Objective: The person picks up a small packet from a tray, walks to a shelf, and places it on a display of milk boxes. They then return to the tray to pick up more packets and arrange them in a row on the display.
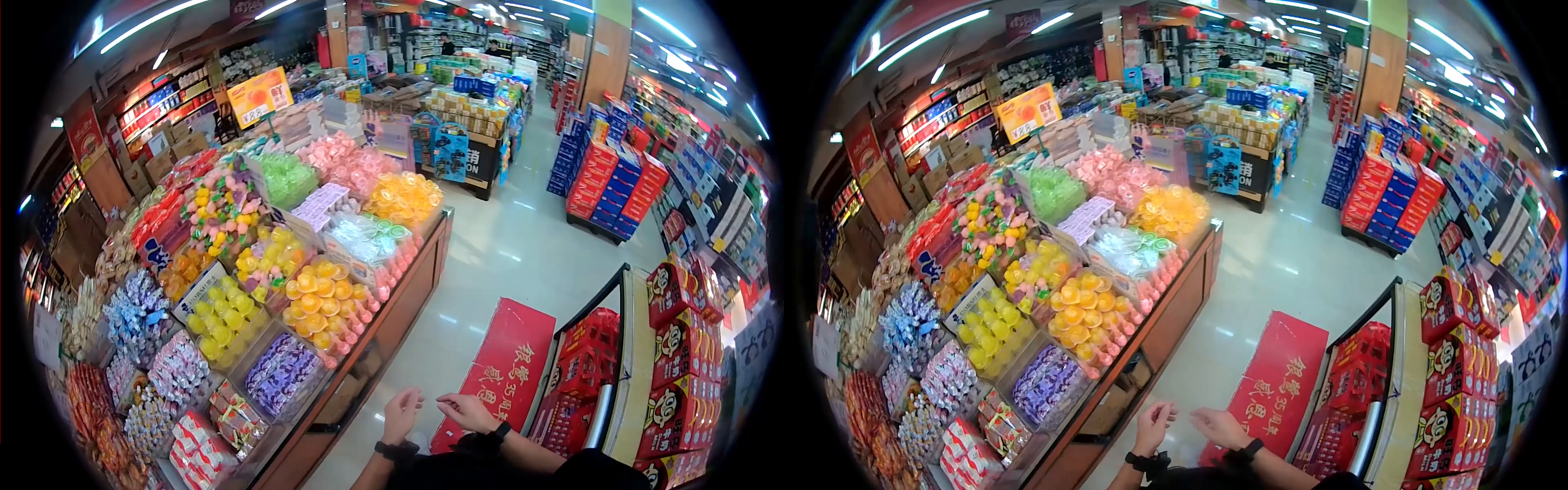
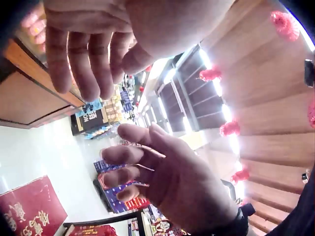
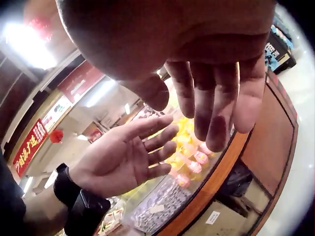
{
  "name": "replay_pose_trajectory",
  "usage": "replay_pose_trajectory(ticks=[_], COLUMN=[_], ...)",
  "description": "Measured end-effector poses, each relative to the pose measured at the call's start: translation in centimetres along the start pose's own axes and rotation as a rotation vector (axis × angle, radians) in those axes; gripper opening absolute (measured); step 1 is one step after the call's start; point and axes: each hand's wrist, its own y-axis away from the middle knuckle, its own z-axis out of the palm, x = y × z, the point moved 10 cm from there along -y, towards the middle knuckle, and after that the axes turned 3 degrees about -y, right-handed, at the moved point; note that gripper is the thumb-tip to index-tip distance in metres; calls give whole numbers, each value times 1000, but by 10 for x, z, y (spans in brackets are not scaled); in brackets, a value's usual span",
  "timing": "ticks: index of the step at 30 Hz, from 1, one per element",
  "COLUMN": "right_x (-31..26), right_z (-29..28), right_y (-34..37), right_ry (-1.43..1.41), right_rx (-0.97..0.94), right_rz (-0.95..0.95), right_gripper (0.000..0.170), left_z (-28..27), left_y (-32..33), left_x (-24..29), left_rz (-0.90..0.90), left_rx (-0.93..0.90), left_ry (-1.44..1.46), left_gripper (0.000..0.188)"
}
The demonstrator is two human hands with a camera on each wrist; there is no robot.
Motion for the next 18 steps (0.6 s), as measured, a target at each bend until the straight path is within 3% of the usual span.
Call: replay_pose_trajectory(ticks=[5,18], right_x=[-12,-80], right_z=[28,132], right_y=[-43,-157], right_ry=[14,-116], right_rx=[-185,-610], right_rz=[8,-253], right_gripper=[35,33], left_z=[-34,-156], left_y=[-1,4], left_x=[-13,22], left_rz=[-46,51], left_rx=[129,623], left_ry=[64,21], left_gripper=[24,23])
